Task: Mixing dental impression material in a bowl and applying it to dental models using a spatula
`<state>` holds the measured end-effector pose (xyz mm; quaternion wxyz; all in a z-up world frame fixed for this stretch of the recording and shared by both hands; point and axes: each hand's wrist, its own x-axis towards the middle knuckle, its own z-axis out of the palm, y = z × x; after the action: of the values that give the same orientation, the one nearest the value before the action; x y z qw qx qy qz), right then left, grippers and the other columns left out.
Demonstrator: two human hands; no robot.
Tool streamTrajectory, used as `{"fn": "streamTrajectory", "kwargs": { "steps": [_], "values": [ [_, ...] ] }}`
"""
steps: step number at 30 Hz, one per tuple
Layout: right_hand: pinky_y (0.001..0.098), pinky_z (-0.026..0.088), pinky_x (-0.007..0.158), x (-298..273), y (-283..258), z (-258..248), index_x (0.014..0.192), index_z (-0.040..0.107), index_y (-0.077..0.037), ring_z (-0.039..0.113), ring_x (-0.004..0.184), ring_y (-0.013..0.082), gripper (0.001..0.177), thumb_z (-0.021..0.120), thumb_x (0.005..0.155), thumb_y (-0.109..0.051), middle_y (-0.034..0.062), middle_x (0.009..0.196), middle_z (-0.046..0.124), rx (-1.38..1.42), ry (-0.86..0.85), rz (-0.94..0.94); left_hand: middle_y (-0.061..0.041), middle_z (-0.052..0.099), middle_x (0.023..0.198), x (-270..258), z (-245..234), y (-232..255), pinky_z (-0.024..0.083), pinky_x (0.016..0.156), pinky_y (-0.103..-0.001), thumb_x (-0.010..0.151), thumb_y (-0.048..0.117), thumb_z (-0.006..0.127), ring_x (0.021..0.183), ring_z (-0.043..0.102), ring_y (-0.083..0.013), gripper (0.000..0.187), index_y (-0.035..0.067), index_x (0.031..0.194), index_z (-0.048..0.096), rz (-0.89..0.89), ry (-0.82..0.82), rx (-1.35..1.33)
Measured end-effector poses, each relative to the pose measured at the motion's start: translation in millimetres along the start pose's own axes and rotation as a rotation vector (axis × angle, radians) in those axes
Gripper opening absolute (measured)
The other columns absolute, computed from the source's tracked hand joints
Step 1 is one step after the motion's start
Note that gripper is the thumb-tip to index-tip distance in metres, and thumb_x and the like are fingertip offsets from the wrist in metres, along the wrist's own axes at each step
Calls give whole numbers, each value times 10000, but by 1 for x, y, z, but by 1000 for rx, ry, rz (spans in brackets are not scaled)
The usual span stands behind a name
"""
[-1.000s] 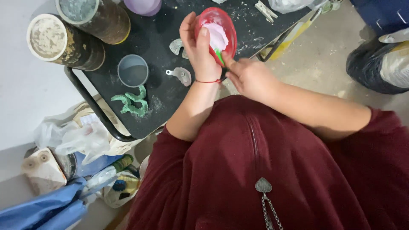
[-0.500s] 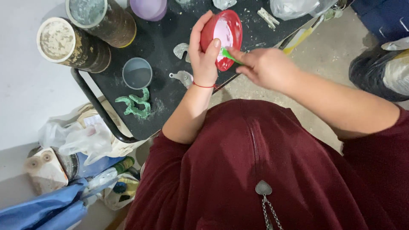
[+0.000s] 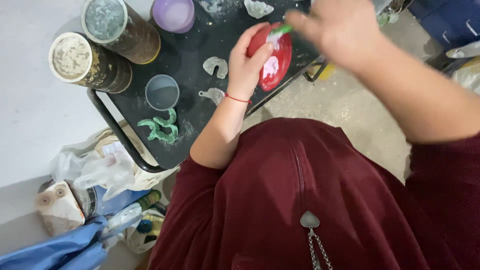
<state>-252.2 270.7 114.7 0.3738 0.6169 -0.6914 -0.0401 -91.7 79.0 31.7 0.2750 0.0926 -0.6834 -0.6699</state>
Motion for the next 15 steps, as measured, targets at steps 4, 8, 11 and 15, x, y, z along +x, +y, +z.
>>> {"fn": "streamTrajectory", "kwargs": {
  "steps": [4, 8, 11, 15],
  "values": [
    [276, 523, 316, 5, -9, 18, 1338, 779, -255, 735, 606, 168, 231, 670, 1145, -318, -43, 852, 778, 384, -370, 187, -44, 661, 1325, -2, -7, 31, 532, 1124, -379, 941, 240, 709, 1275, 624, -218, 342, 152, 1271, 688, 247, 8, 152],
    [311, 471, 545, -3, 6, -1, 1427, 744, -338, 690, 765, 159, 305, 689, 1128, -370, -71, 883, 670, 127, -191, 77, -122, 471, 1601, -2, -16, -1, 522, 1177, -411, 923, 259, 803, 1458, 513, -269, 801, 114, 1603, 404, 44, -265, -574],
    [289, 395, 633, 7, 6, -26, 1364, 783, -285, 554, 737, 129, 228, 786, 1137, -258, -80, 826, 522, 52, 85, -100, -79, 502, 1382, -1, -10, -20, 495, 1050, -374, 909, 316, 822, 1254, 548, -217, 684, 121, 1421, 413, -160, -285, -640],
    [308, 390, 601, 4, 5, -8, 1420, 771, -235, 608, 783, 147, 273, 785, 1177, -359, -59, 907, 584, 6, 58, -83, -58, 570, 1181, 5, 10, -48, 482, 872, -314, 864, 404, 848, 1066, 580, -172, 560, 127, 1267, 574, -88, 25, -470]
  ]
}}
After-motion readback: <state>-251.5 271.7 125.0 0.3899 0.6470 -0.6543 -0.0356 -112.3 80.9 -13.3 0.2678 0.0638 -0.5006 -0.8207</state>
